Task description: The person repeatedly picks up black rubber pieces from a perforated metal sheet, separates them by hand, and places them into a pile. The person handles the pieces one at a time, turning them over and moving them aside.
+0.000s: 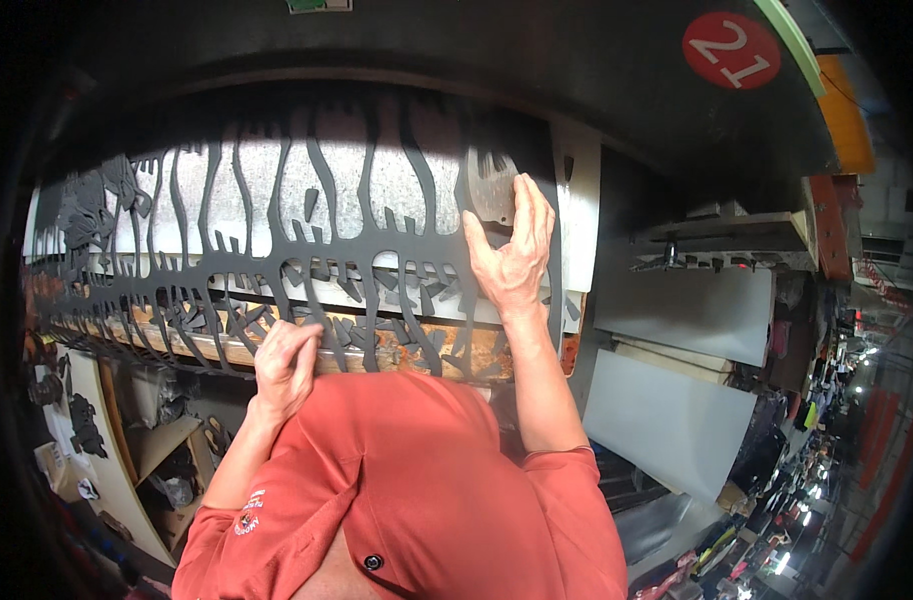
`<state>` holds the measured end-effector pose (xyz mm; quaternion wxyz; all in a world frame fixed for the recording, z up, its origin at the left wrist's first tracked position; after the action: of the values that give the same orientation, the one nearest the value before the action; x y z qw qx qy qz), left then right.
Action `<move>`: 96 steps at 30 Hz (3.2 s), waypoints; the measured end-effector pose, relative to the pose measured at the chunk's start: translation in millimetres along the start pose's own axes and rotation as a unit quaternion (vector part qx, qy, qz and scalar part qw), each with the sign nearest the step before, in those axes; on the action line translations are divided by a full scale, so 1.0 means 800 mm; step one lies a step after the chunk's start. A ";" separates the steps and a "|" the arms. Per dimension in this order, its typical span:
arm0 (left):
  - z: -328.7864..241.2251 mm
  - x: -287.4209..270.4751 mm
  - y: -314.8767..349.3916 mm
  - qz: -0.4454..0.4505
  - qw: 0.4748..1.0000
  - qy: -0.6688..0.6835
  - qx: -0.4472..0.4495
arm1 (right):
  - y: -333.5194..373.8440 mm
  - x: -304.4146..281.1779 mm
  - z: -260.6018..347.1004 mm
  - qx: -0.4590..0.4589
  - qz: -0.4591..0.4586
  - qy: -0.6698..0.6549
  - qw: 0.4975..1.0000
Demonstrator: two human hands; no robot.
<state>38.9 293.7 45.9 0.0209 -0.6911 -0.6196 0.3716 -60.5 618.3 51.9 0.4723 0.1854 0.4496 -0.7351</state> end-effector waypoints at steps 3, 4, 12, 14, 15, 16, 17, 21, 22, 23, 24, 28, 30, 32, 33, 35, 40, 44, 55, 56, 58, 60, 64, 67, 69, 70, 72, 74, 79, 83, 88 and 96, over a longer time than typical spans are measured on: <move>0.010 0.023 0.014 0.019 0.989 -0.141 0.031 | 0.002 -0.002 -0.003 -0.007 -0.045 -0.019 0.999; 0.012 0.025 0.016 -0.002 0.987 -0.153 0.045 | 0.000 -0.004 -0.005 -0.005 -0.058 -0.031 0.998; 0.007 0.021 0.019 -0.049 0.985 -0.157 0.057 | -0.024 -0.035 0.073 -0.060 -0.141 -0.106 0.983; 0.008 0.023 0.019 -0.058 0.983 -0.162 0.068 | -0.036 -0.028 0.128 -0.183 -0.118 -0.166 0.962; 0.010 0.024 0.019 -0.054 0.982 -0.172 0.061 | -0.040 -0.023 0.158 -0.230 -0.112 -0.203 0.945; 0.010 0.025 0.020 -0.061 0.983 -0.163 0.061 | -0.045 -0.020 0.187 -0.277 -0.094 -0.232 0.928; 0.010 0.025 0.020 -0.070 0.982 -0.164 0.063 | -0.049 -0.017 0.216 -0.330 -0.096 -0.247 0.906; 0.009 0.027 0.021 -0.089 0.982 -0.164 0.026 | -0.078 0.009 0.290 -0.346 -0.056 -0.182 0.919; 0.007 0.026 0.020 -0.099 0.984 -0.148 0.028 | -0.083 0.020 0.291 -0.272 0.002 -0.125 0.954; 0.006 0.027 0.019 -0.092 0.983 -0.158 0.016 | -0.077 0.021 0.290 -0.278 0.015 -0.085 0.957; 0.005 0.027 0.019 -0.097 0.986 -0.136 0.007 | -0.065 0.014 0.288 -0.299 -0.021 -0.113 0.947; 0.001 0.028 0.017 -0.102 0.985 -0.139 0.004 | 0.005 -0.024 0.221 -0.281 0.003 -0.191 0.941; 0.000 0.029 0.017 -0.106 0.984 -0.142 0.005 | 0.049 -0.048 0.179 -0.321 -0.014 -0.107 0.941; -0.001 0.030 0.016 -0.113 0.979 -0.169 0.006 | 0.087 -0.061 0.128 -0.148 0.045 -0.195 0.968; -0.001 0.031 0.015 -0.112 0.978 -0.176 0.005 | 0.104 -0.061 0.108 -0.084 0.079 -0.183 0.976; -0.002 0.032 0.015 -0.106 0.979 -0.175 -0.013 | 0.136 -0.056 0.087 -0.050 0.097 -0.228 0.967; -0.011 0.032 0.011 -0.110 0.982 -0.154 -0.013 | 0.164 -0.037 0.080 -0.164 0.092 -0.146 0.971; -0.008 0.031 0.011 -0.106 0.985 -0.118 -0.066 | 0.163 -0.036 0.074 -0.157 0.099 -0.162 0.969; -0.025 0.042 0.012 -0.105 0.981 -0.156 -0.051 | 0.162 -0.048 0.065 -0.148 0.118 -0.192 0.963; -0.026 0.042 0.012 -0.110 0.981 -0.151 -0.045 | 0.162 -0.048 0.063 -0.150 0.123 -0.192 0.962; -0.025 0.042 0.014 -0.107 0.983 -0.134 -0.067 | 0.163 -0.048 0.060 -0.148 0.136 -0.193 0.961; -0.025 0.042 0.015 -0.100 0.981 -0.149 -0.071 | 0.161 -0.050 0.061 -0.146 0.140 -0.193 0.960; -0.035 0.042 0.014 -0.078 0.982 -0.163 -0.058 | 0.145 -0.066 0.072 -0.123 0.176 -0.211 0.954; -0.058 0.048 0.011 -0.056 0.983 -0.173 -0.035 | 0.120 -0.106 0.062 -0.013 0.212 -0.295 0.932; -0.076 0.053 0.009 -0.024 0.985 -0.161 -0.063 | 0.082 -0.144 0.047 -0.058 0.132 -0.250 0.957; -0.083 0.055 0.007 0.005 0.983 -0.161 -0.085 | 0.056 -0.154 0.032 -0.059 0.106 -0.212 0.970; -0.096 0.053 0.003 0.069 0.977 -0.174 -0.103 | 0.008 -0.165 0.003 -0.062 0.024 -0.104 0.992; -0.100 0.042 -0.002 0.144 0.970 -0.140 -0.137 | -0.022 -0.150 -0.020 -0.009 0.062 -0.067 0.996; -0.097 0.019 -0.059 0.094 0.982 -0.043 -0.159 | -0.025 -0.098 -0.015 -0.032 0.139 -0.041 0.989; -0.102 0.094 -0.138 0.087 0.993 0.065 -0.051 | -0.006 -0.089 -0.005 -0.041 0.151 -0.016 0.988; -0.096 0.220 -0.178 0.102 0.994 -0.031 0.038 | -0.009 -0.089 -0.015 -0.014 0.116 -0.073 0.990; -0.101 0.229 -0.174 0.103 0.987 -0.106 0.064 | -0.027 -0.101 -0.080 0.247 0.170 -0.506 0.809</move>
<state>-42.8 520.8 83.1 -0.0393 -0.7055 -0.5185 0.4815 -49.5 717.7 85.2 0.6887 -0.0288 -0.0883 -0.7190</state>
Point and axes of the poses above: each hand's wrist, its own y-axis away from the middle knuckle, its own x-axis out of the palm, z = x × y, the point moved 4 cm from there along -y, towards the middle knuckle, and after that the axes turned 3 degrees about x, right-handed, at the moved point
